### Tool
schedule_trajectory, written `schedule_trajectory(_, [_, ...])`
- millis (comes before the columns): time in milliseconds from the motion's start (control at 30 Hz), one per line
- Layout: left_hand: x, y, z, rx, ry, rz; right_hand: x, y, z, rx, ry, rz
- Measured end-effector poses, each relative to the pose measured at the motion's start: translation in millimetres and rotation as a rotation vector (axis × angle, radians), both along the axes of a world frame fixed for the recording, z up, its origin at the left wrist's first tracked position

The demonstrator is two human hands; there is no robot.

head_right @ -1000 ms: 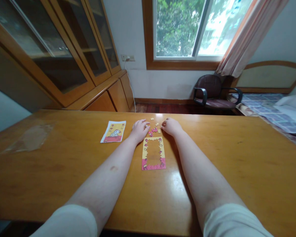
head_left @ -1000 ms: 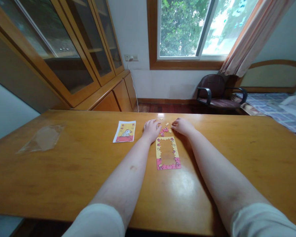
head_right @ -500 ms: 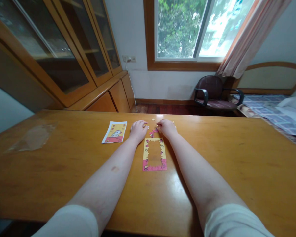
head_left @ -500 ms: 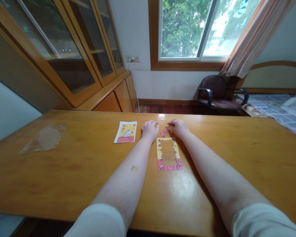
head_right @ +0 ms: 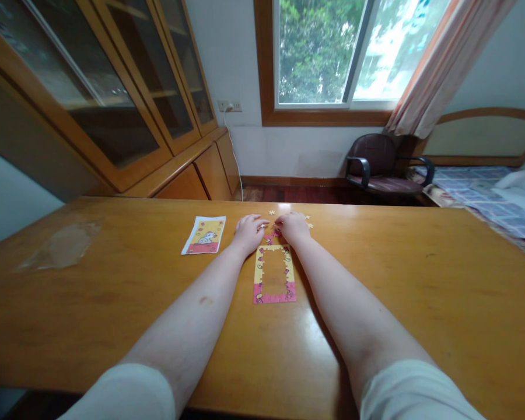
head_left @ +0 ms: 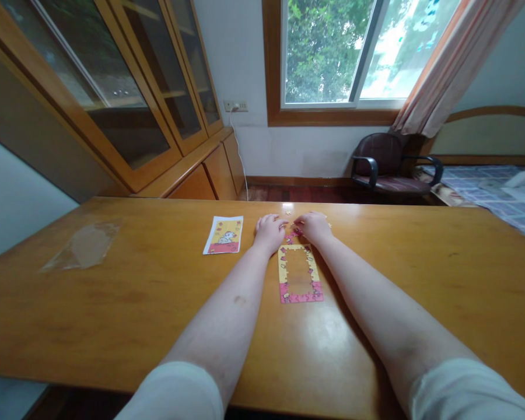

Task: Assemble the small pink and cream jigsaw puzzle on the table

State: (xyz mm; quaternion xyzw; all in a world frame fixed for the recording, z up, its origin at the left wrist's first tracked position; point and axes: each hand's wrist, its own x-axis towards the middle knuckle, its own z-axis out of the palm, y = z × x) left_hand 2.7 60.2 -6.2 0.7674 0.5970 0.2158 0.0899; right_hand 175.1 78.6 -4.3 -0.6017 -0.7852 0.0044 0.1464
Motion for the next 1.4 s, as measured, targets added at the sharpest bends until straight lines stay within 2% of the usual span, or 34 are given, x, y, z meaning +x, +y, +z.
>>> schedule_trajectory(100, [0,0,-0.6,0.008,0.020,-0.009,-6,0,-1.1,0.006,-0.016,-0.018])
schedule_trajectory(267, [0,0,0.1,-0.009,0.058,0.024,1,2,-2.2,0.005,0.019,0.080])
schedule_trajectory(467, [1,-2,2.2,-0.127,0.121,-0.041,29,2,4.3,0.030,0.097,-0.097])
schedule_trajectory(667, [-1,0,2.0,-0.100,0.092,0.072,32,1,0.7,-0.128,-0.006,-0.029])
schedule_trajectory(833, [-3,0,0.5,-0.056,0.060,0.131,46,8,3.2,-0.128,-0.005,-0.075])
schedule_trajectory(1033, [-4,1,0.8,-0.026,0.028,0.143,49,4,4.6,-0.142,0.157,0.097])
schedule_trajectory(1100, [-4,1,1.2,-0.021,0.019,0.140,51,4,4.4,-0.156,0.168,0.112])
schedule_trajectory(1233, [-5,1,0.8,-0.021,0.005,0.148,67,9,4.2,-0.199,0.190,0.032])
schedule_trajectory(1400, [-4,1,1.6,-0.023,0.008,0.152,75,10,0.7,-0.145,0.196,-0.009])
